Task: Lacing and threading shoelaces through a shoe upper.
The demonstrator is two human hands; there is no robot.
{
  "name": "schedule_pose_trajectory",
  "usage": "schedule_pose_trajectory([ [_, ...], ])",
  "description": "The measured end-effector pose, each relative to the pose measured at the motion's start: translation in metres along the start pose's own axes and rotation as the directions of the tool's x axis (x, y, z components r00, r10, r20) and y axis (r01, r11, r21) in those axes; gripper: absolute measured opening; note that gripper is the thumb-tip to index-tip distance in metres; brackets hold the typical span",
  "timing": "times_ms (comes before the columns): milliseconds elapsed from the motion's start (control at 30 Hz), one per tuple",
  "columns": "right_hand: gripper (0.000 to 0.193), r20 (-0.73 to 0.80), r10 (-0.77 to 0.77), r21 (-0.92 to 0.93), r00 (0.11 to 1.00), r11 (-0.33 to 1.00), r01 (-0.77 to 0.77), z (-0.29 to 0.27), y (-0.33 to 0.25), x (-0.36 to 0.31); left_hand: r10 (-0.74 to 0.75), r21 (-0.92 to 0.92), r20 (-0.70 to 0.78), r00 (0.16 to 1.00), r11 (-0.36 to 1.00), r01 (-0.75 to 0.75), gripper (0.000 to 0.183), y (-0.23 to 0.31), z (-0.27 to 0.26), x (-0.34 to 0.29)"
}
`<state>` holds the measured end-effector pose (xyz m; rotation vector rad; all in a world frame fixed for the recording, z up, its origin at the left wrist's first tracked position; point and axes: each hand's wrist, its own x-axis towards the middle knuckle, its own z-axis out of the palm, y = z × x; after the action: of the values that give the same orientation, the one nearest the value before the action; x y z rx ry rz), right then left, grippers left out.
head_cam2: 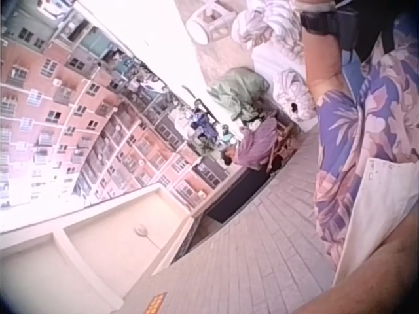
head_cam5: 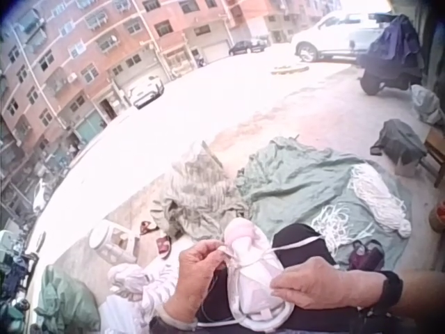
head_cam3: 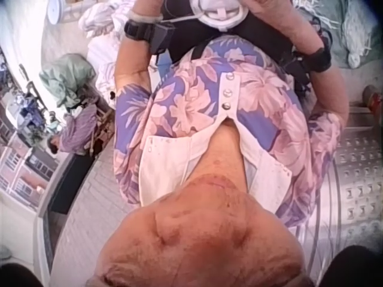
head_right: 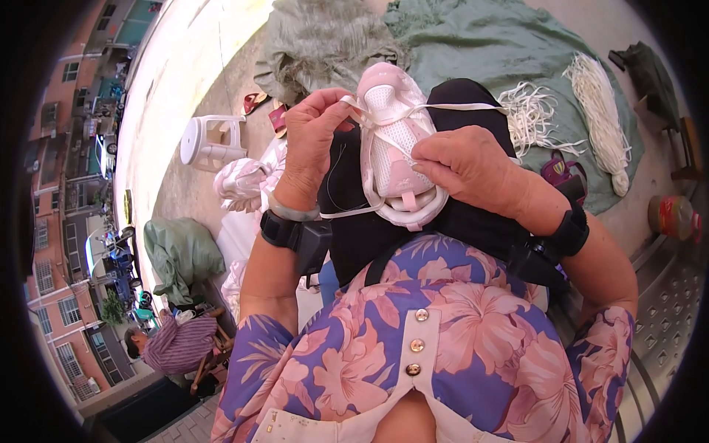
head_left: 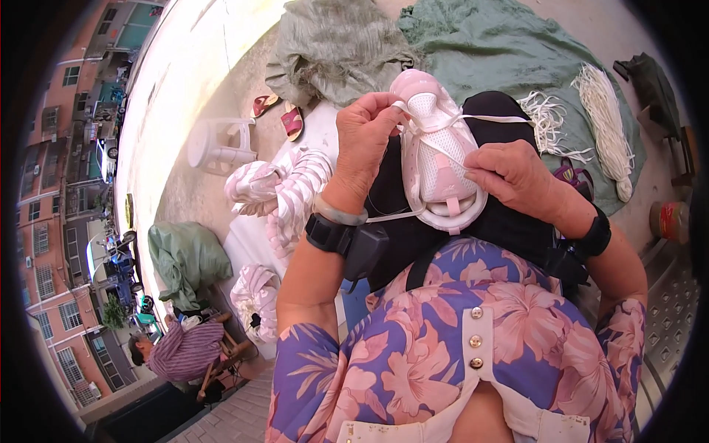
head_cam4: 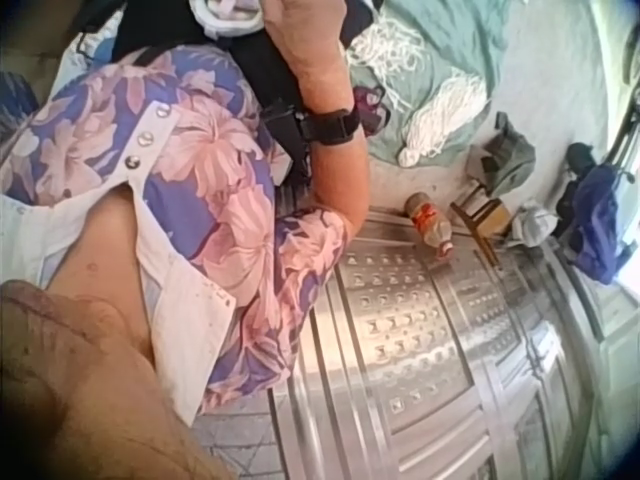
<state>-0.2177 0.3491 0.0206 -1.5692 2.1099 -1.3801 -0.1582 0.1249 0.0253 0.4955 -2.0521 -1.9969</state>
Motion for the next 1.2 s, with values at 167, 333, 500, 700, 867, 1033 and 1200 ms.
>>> schedule_pose_trajectory([
  [167, 0.006, 0.032, -0.053, -0.079, 0.998, 0.995, 0.056, -0.002, -0.008, 0.003, -0.237, -0.042, 0.270, 0.933, 0.965, 0.257, 0.018, -0.010, -0.021, 0.009],
  [333, 0.009, 0.236, -0.082, -0.292, 0.968, 0.944, 0.151, -0.011, -0.016, -0.001, -0.318, -0.158, 0.247, 0.915, 0.919, 0.362, 0.024, -0.011, -0.019, 0.010],
  [500, 0.011, 0.229, -0.196, -0.390, 0.953, 0.879, 0.274, -0.027, -0.027, -0.002, -0.263, 0.004, 0.306, 0.915, 0.961, 0.275, 0.019, -0.004, -0.017, 0.008],
  [700, 0.019, 0.252, -0.352, -0.514, 0.901, 0.740, 0.433, -0.045, -0.067, -0.013, -0.135, -0.003, 0.405, 0.904, 0.989, 0.149, 0.021, -0.022, -0.016, 0.006],
  [867, 0.036, 0.242, -0.379, -0.685, 0.893, 0.585, 0.434, -0.086, -0.115, -0.026, -0.143, 0.072, 0.398, 0.906, 0.990, 0.125, 0.024, -0.021, -0.009, 0.004],
  [1033, 0.036, 0.323, -0.329, -0.533, 0.887, 0.712, 0.458, -0.081, -0.129, -0.040, -0.107, 0.064, 0.392, 0.914, 0.994, 0.089, 0.026, -0.024, -0.002, 0.004],
  [1200, 0.013, 0.512, -0.002, 0.045, 0.859, 0.999, -0.025, -0.065, -0.075, -0.029, -0.057, 0.074, 0.212, 0.976, 0.996, 0.042, 0.020, -0.032, -0.011, 0.001],
])
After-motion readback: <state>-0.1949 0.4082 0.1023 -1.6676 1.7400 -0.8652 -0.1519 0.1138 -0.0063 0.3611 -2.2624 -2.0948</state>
